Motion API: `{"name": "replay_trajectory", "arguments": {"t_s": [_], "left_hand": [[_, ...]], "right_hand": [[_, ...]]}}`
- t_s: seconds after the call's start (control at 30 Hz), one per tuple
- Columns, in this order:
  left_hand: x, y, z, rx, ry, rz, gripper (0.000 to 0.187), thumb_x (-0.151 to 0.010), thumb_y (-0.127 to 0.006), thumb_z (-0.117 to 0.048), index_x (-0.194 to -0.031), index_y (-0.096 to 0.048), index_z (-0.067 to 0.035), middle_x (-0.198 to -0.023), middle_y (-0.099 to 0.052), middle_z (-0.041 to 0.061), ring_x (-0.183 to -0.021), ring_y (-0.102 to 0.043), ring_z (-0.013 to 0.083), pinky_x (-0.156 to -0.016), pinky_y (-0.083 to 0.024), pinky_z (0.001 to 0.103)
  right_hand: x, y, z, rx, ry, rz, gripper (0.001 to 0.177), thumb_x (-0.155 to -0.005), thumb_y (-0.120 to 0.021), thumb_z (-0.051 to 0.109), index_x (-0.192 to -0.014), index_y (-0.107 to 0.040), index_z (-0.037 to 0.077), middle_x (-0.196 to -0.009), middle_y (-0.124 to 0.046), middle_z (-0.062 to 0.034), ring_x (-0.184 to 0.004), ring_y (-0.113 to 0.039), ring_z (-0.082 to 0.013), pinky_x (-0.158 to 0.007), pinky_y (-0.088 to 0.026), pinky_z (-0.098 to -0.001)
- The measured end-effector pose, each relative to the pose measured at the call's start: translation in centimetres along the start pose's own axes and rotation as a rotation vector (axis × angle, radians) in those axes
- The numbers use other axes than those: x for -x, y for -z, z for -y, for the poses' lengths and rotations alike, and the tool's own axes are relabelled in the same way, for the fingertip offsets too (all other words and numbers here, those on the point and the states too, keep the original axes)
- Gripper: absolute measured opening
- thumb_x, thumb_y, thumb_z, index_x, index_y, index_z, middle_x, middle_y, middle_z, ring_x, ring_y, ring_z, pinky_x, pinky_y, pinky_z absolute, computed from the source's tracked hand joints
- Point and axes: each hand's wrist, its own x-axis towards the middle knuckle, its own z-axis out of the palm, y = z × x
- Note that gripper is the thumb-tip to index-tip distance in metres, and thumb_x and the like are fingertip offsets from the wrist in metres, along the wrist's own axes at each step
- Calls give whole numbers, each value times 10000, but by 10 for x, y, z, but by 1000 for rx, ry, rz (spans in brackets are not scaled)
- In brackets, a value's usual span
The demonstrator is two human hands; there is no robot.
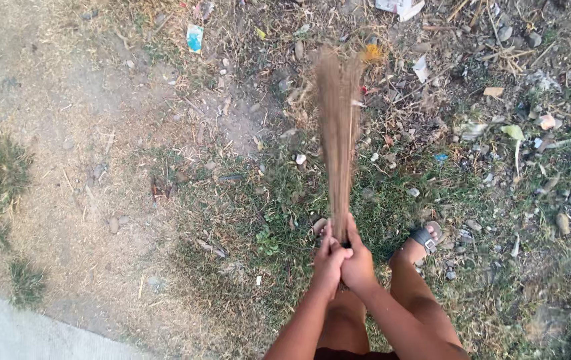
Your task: The person sweeps dirt, ash, and small debris on the ground using a handheld broom made of sticks.
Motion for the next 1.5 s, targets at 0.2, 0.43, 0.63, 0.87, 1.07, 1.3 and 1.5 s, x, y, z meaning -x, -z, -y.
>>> {"name": "replay_trajectory", "arguments": {"t_s": [0.2,0.43,0.63,0.87,1.07,1.3,1.5], "left_hand": [[11,16,41,121,-216,245,927,-781,-624,-57,-1630,-262,-133,-1480,-534,27,-1297,-527,136,-1100,-401,278],[21,47,66,382,2,-176,885,-788,-568,-121,-1620,-276,-207,-1206,-602,13,-1082,-587,166,-963,-473,319],[-6,71,42,268,138,-32,794,-823,-564,-205,-1588,-371,-120,-1241,-621,76,-1100,-611,199,-956,-496,374],[33,95,67,-83,-30,201,939,-773,-610,-103,-1661,-311,-162,-1069,-541,8,-978,-559,143,-907,-466,279],[27,38,66,139,166,-43,914,-804,-625,-113,-1632,-248,-201,-956,-538,8,-914,-558,131,-866,-470,253],[-10,21,67,-147,-48,414,889,-849,-666,-132,-1670,-329,-77,-959,-530,58,-910,-542,154,-893,-453,269],[6,17,95,94,-285,353,818,-884,-646,-125,-1616,-292,-37,-1408,-608,32,-1277,-584,124,-1099,-414,252]], "right_hand": [[37,4,13,34,-168,-85,813,-923,-643,182,-1623,-234,247,-1008,-774,-132,-796,-711,-185,-718,-564,-335],[22,-39,-38,296,241,185,736,-937,-659,241,-1597,-336,198,-1053,-733,-249,-931,-750,-319,-841,-578,-386],[-1,-69,-47,350,-256,226,753,-951,-573,315,-1621,-257,184,-1015,-752,-233,-903,-766,-324,-798,-587,-396],[80,-70,-42,-182,71,-161,840,-921,-590,118,-1607,-106,99,-1340,-630,-193,-1043,-700,-258,-821,-569,-338],[48,-22,-42,38,441,-36,690,-919,-598,16,-1567,-362,35,-1511,-502,-276,-1245,-624,-323,-986,-515,-355],[46,-5,-52,-183,-208,-333,769,-902,-653,131,-1582,-295,99,-1286,-658,-162,-1093,-685,-252,-890,-539,-333],[35,-7,-103,-479,-173,-180,779,-823,-657,29,-1519,-321,122,-1154,-601,-95,-943,-637,-228,-777,-562,-366]]}}
